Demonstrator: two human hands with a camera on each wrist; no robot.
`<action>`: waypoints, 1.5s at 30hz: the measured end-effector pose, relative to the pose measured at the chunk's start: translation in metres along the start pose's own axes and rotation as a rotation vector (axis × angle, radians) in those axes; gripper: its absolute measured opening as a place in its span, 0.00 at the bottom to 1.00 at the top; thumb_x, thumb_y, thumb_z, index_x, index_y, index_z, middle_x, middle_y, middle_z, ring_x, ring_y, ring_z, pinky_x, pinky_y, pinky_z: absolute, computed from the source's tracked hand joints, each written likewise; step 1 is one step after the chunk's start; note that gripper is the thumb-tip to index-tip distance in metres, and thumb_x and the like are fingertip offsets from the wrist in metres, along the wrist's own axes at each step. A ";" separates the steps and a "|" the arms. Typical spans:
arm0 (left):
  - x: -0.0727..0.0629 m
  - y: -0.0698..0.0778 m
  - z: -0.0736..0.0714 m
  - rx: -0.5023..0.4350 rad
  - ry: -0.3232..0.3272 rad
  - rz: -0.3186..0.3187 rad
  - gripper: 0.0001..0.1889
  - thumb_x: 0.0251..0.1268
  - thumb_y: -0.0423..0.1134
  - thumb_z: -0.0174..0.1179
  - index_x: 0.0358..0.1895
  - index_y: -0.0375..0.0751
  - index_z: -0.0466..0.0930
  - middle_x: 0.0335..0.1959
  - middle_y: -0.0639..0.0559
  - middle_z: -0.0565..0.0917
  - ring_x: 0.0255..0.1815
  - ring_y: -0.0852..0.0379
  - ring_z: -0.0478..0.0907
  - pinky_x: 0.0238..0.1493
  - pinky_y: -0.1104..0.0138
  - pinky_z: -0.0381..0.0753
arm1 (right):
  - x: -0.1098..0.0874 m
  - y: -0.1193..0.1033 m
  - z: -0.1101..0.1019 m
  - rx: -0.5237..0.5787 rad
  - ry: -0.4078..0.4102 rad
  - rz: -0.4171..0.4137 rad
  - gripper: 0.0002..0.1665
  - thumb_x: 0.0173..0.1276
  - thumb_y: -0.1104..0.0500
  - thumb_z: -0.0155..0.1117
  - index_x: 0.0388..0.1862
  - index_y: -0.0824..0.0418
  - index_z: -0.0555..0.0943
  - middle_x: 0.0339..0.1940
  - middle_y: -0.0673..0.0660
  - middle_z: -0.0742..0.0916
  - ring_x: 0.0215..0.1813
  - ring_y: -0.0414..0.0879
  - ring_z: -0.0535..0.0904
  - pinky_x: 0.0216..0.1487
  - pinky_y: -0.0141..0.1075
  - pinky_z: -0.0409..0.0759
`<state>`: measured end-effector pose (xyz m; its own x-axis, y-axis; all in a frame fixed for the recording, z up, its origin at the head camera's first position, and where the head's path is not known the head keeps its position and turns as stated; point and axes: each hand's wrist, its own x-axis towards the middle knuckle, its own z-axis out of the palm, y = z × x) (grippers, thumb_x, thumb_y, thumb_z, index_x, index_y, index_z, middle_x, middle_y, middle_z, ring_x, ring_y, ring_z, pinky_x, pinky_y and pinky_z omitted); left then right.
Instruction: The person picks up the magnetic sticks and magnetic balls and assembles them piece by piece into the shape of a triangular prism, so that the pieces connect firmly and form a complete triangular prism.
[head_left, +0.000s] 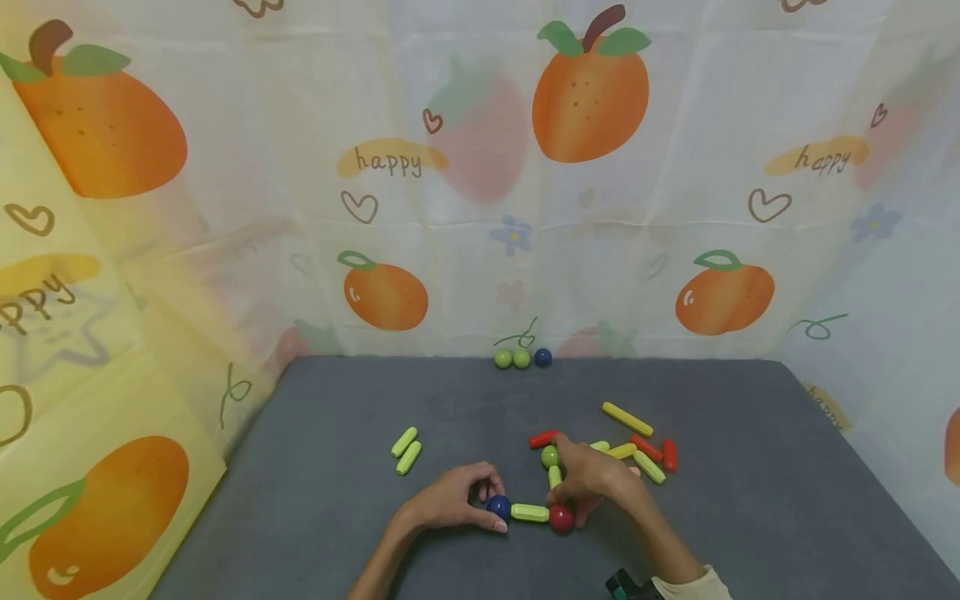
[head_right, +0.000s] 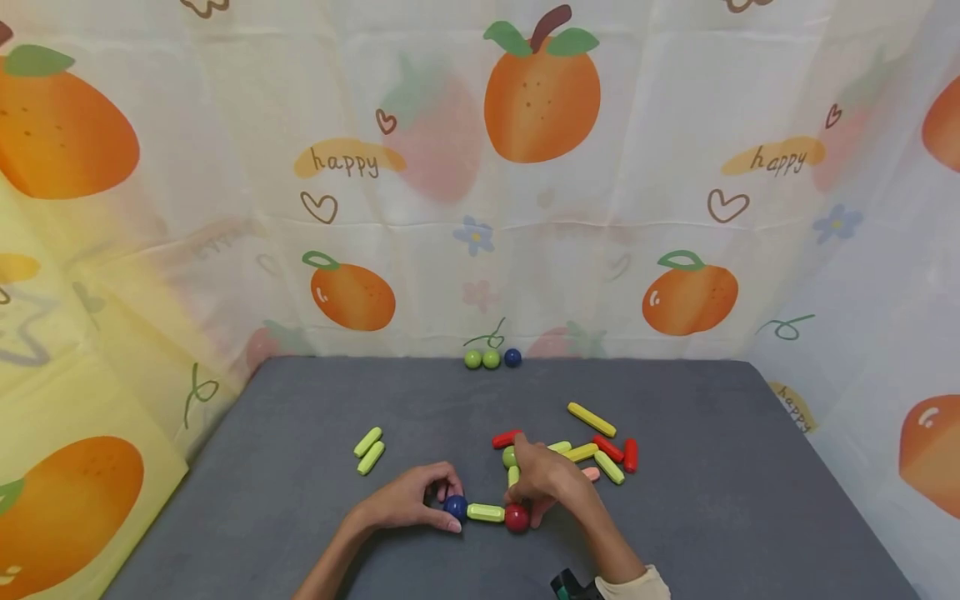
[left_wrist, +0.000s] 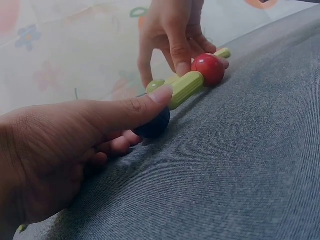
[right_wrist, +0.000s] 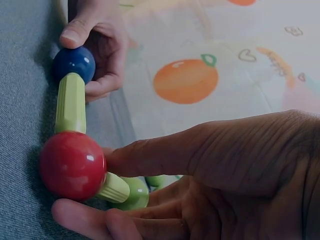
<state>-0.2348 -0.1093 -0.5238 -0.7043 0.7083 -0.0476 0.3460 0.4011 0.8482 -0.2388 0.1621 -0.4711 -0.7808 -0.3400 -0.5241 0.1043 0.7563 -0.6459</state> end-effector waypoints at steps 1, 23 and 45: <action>0.000 0.000 -0.001 -0.005 -0.004 0.002 0.17 0.58 0.46 0.79 0.46 0.51 0.82 0.37 0.62 0.76 0.37 0.70 0.71 0.43 0.74 0.73 | 0.000 0.000 0.001 0.010 0.005 0.000 0.60 0.64 0.57 0.80 0.82 0.65 0.49 0.53 0.72 0.84 0.22 0.52 0.88 0.25 0.43 0.86; -0.039 0.020 -0.045 0.853 0.540 -0.368 0.21 0.54 0.34 0.80 0.47 0.35 0.79 0.37 0.42 0.87 0.34 0.44 0.86 0.32 0.51 0.84 | -0.027 -0.027 0.001 -0.003 0.066 0.041 0.49 0.65 0.63 0.77 0.77 0.64 0.58 0.52 0.69 0.83 0.22 0.52 0.88 0.27 0.42 0.86; 0.015 0.041 0.017 0.081 0.335 -0.201 0.13 0.63 0.41 0.73 0.46 0.39 0.86 0.32 0.53 0.87 0.30 0.66 0.80 0.34 0.70 0.79 | -0.024 -0.026 0.000 -0.009 0.025 0.049 0.56 0.68 0.62 0.75 0.84 0.66 0.50 0.37 0.61 0.86 0.22 0.51 0.88 0.28 0.42 0.86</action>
<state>-0.2203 -0.0725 -0.4993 -0.9215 0.3878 -0.0228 0.2186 0.5662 0.7948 -0.2227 0.1501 -0.4415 -0.7904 -0.2882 -0.5406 0.1370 0.7769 -0.6145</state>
